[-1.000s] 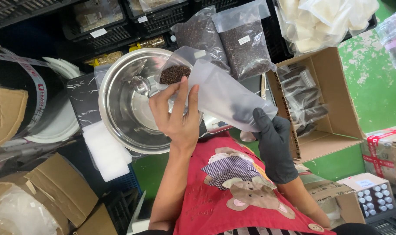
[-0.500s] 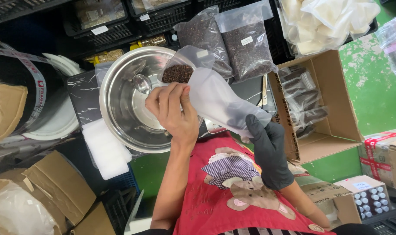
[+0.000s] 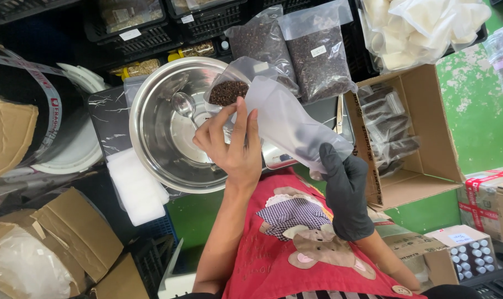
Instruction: Bagging and weighing cloves from a large bowl into individual small plastic bags using a spoon and a digital scale.
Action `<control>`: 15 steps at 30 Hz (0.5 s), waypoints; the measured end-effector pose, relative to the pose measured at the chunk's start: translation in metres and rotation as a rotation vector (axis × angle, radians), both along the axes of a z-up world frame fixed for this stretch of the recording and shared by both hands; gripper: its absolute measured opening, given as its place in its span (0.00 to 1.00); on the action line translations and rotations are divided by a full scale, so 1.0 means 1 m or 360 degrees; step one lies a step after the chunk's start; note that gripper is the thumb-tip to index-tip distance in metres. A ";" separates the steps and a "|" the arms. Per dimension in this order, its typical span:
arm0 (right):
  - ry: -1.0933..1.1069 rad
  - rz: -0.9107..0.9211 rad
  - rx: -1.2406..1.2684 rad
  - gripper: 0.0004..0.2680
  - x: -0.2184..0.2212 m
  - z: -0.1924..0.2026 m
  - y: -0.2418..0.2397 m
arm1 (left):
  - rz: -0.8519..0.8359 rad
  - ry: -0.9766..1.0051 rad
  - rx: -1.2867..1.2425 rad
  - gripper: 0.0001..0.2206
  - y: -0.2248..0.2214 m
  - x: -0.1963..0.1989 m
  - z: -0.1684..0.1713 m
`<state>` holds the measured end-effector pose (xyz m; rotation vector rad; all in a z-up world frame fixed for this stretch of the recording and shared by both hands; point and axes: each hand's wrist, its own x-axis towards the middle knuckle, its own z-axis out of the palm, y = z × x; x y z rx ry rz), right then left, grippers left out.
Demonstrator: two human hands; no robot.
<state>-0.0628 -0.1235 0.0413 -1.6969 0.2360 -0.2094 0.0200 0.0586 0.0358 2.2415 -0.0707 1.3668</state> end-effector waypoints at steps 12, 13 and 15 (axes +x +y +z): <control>-0.0054 0.0042 -0.0061 0.16 0.003 0.010 0.000 | 0.0064 -0.0026 0.0161 0.11 0.000 0.006 -0.014; -0.0054 0.0043 -0.0062 0.16 0.006 0.024 0.006 | 0.0066 -0.0025 0.0161 0.11 0.001 0.006 -0.014; -0.0077 0.0085 -0.0232 0.15 0.012 0.050 0.018 | 0.0074 -0.0006 0.0135 0.09 0.001 0.006 -0.015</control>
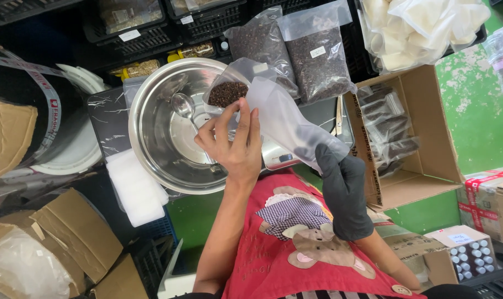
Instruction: Bagging and weighing cloves from a large bowl into individual small plastic bags using a spoon and a digital scale.
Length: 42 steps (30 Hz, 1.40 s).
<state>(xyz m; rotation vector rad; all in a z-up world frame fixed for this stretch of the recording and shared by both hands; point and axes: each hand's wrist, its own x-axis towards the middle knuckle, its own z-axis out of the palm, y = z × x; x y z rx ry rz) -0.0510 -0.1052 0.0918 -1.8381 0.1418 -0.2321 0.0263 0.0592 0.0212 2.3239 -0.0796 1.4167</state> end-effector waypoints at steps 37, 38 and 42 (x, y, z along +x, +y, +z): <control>0.0382 0.0323 0.0157 0.11 0.017 -0.023 -0.057 | -0.1172 0.1165 -0.1491 0.01 0.088 -0.057 0.068; 0.0368 0.0533 0.0011 0.11 0.016 -0.016 -0.052 | -0.1260 0.1231 -0.1580 0.13 0.100 -0.062 0.063; -0.0212 0.1532 -0.0240 0.05 0.018 -0.019 -0.016 | -0.2039 0.1865 -0.1519 0.53 0.120 -0.075 0.041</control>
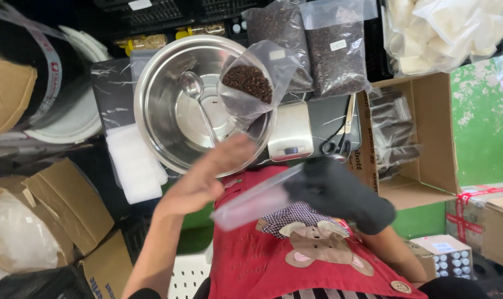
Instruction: Bagging and weighing cloves from a large bowl into individual small plastic bags using a spoon and a digital scale.
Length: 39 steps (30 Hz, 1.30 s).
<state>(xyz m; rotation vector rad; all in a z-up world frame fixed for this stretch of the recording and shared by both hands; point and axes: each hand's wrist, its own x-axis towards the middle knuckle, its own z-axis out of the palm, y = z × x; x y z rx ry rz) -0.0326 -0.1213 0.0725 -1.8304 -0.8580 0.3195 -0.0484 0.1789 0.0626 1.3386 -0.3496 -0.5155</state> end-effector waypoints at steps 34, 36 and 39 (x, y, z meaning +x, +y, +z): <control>-0.0939 0.0124 -0.1048 0.09 0.082 -0.384 0.198 | 0.0622 0.0584 -0.0294 0.39 0.153 -0.143 -0.161; -0.0946 0.0196 -0.1073 0.07 0.095 -0.417 0.188 | 0.0663 0.0556 -0.0281 0.41 0.157 -0.149 -0.171; -0.0881 0.0200 -0.0988 0.10 0.086 -0.358 0.183 | 0.0717 0.0553 -0.0295 0.40 0.158 -0.148 -0.156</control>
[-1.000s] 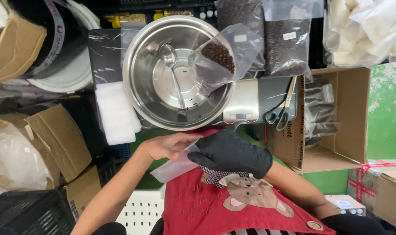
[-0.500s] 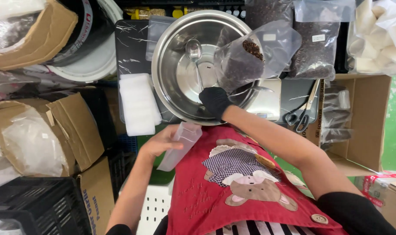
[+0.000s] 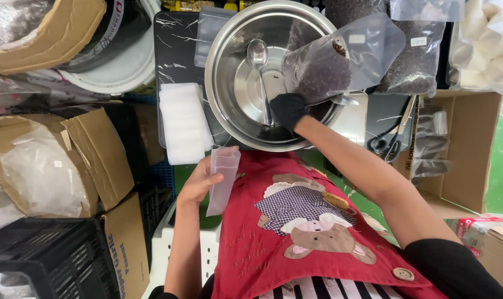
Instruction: Bagging and weighing cloves from a large bowl into individual small plastic bags using a spoon and a digital scale.
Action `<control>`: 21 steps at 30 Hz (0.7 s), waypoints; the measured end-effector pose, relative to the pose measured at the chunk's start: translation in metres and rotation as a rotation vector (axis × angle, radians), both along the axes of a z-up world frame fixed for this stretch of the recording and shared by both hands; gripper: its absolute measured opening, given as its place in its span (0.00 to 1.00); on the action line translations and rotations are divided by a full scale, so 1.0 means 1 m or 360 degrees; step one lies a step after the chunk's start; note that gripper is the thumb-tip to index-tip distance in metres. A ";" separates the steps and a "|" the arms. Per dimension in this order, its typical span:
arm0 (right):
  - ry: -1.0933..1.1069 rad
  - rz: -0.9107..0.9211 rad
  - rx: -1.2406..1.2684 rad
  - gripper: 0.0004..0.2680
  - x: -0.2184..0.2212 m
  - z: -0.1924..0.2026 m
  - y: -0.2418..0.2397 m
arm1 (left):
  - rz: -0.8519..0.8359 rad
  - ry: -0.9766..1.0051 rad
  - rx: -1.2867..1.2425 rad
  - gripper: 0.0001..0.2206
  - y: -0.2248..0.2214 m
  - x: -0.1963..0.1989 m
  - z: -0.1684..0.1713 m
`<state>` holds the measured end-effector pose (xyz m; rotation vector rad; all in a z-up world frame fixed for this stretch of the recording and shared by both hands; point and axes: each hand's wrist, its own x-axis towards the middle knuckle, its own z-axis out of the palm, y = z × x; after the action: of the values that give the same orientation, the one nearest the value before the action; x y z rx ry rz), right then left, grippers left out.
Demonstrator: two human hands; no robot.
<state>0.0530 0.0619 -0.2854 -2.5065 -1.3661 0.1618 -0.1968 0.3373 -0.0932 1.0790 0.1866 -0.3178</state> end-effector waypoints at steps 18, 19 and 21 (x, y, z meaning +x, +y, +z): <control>0.0652 -0.0121 0.0098 0.12 -0.006 0.024 -0.017 | 0.0022 -0.0089 -0.0036 0.42 -0.001 -0.004 -0.008; 0.0654 -0.0120 0.0098 0.12 -0.003 0.011 -0.015 | 0.0023 -0.0087 -0.0036 0.42 -0.001 -0.004 -0.008; 0.0360 -0.0029 -0.0092 0.13 0.001 -0.018 -0.009 | 0.0051 -0.0101 -0.0047 0.41 -0.001 -0.005 -0.010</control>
<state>0.0537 0.0528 -0.3030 -2.4568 -1.2640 0.4717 -0.2015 0.3361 -0.1032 1.0544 0.1421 -0.2561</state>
